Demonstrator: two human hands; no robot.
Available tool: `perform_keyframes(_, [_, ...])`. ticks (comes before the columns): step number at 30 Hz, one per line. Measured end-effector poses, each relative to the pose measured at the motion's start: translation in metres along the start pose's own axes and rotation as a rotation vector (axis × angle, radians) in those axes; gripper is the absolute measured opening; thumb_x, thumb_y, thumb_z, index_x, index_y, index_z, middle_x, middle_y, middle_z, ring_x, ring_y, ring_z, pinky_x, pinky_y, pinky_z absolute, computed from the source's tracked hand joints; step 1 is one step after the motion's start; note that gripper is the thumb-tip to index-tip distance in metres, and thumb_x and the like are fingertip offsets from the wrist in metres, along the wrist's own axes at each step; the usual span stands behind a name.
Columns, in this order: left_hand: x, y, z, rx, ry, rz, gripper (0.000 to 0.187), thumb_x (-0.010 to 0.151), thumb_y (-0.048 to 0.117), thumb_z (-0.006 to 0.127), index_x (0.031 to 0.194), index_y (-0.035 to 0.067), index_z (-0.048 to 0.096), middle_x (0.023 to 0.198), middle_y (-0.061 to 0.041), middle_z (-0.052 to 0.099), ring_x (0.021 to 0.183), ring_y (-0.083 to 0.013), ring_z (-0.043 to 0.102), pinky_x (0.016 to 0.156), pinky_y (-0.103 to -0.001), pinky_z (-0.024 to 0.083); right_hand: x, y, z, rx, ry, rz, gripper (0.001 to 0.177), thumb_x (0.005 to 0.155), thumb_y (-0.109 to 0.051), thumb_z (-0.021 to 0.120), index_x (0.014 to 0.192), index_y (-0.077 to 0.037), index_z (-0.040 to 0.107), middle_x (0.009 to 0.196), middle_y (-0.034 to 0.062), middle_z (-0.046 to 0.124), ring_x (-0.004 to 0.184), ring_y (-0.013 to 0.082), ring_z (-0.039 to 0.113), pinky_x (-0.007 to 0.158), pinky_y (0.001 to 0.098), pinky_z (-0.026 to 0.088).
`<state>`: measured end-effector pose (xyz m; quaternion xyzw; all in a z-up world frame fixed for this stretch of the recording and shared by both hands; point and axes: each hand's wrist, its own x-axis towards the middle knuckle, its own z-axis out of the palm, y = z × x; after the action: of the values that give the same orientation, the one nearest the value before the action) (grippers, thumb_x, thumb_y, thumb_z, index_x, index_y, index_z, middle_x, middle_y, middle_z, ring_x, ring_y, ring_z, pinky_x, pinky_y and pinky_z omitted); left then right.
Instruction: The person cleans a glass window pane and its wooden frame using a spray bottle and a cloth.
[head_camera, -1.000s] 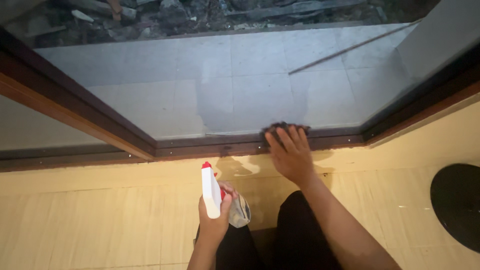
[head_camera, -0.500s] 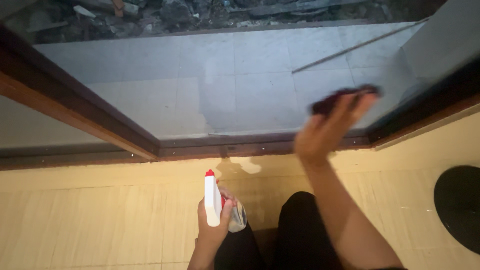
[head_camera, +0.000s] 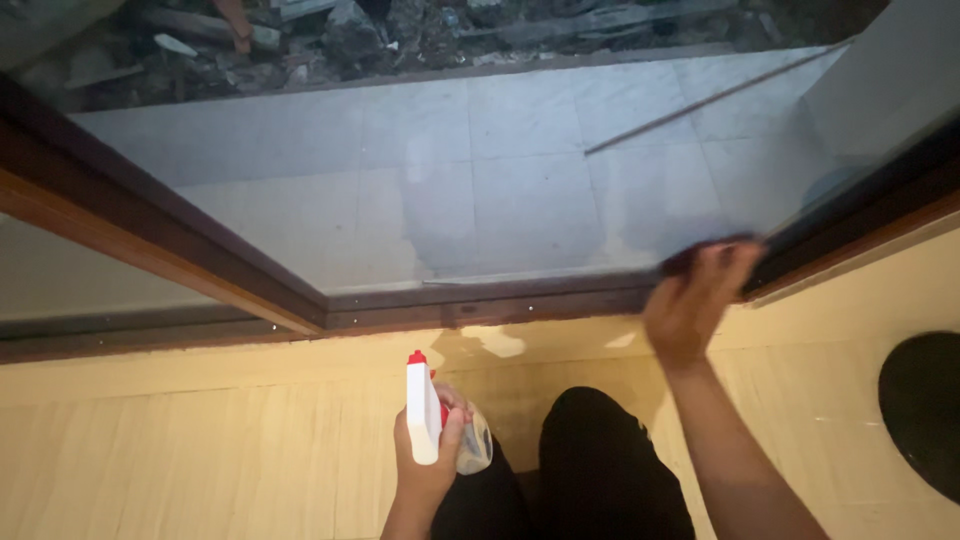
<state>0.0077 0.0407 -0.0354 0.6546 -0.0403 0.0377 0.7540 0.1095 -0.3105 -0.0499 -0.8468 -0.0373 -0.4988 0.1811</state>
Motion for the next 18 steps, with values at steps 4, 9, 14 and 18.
perform_keyframes(4, [0.002,0.001,0.006,0.052,-0.025,0.058,0.022,0.092,0.004,0.062,0.112,-0.003,0.056,0.085,-0.008,0.064,0.078,-0.0178,0.065,0.081,-0.035,0.055,0.076,0.0,0.012,0.017,0.391,0.208,0.056,0.118,-0.028,0.029,0.172,-0.017,0.017,0.174,0.0092,0.006,0.163,0.0298,0.012,0.134,0.0472,0.015])
perform_keyframes(9, [0.002,0.0,0.02,0.066,-0.064,-0.005,0.016,0.092,0.004,0.062,0.106,-0.003,0.058,0.086,-0.009,0.065,0.078,-0.0178,0.067,0.077,-0.035,0.056,0.063,-0.048,0.02,-0.01,0.149,0.024,0.062,0.113,-0.027,0.038,0.169,-0.012,0.015,0.176,0.0148,0.013,0.161,0.0378,0.008,0.133,0.0559,0.01])
perform_keyframes(14, [-0.001,-0.004,0.035,0.016,-0.104,0.017,0.014,0.093,0.005,0.063,0.104,-0.001,0.057,0.087,-0.01,0.066,0.081,-0.0178,0.066,0.082,-0.035,0.056,0.012,-0.018,0.016,-0.086,-0.109,-0.398,0.059,0.101,-0.017,0.06,0.158,-0.017,0.042,0.17,0.0166,0.02,0.161,0.0416,0.014,0.132,0.0601,0.015])
perform_keyframes(18, [-0.006,-0.006,0.043,-0.002,-0.064,-0.012,0.015,0.09,0.006,0.064,0.102,0.0,0.058,0.088,-0.01,0.065,0.079,-0.0173,0.066,0.078,-0.036,0.056,0.019,0.033,-0.015,-0.203,-0.259,-0.059,0.059,0.098,-0.014,0.057,0.154,-0.006,0.04,0.165,0.0172,0.026,0.161,0.0371,0.021,0.133,0.0667,0.015])
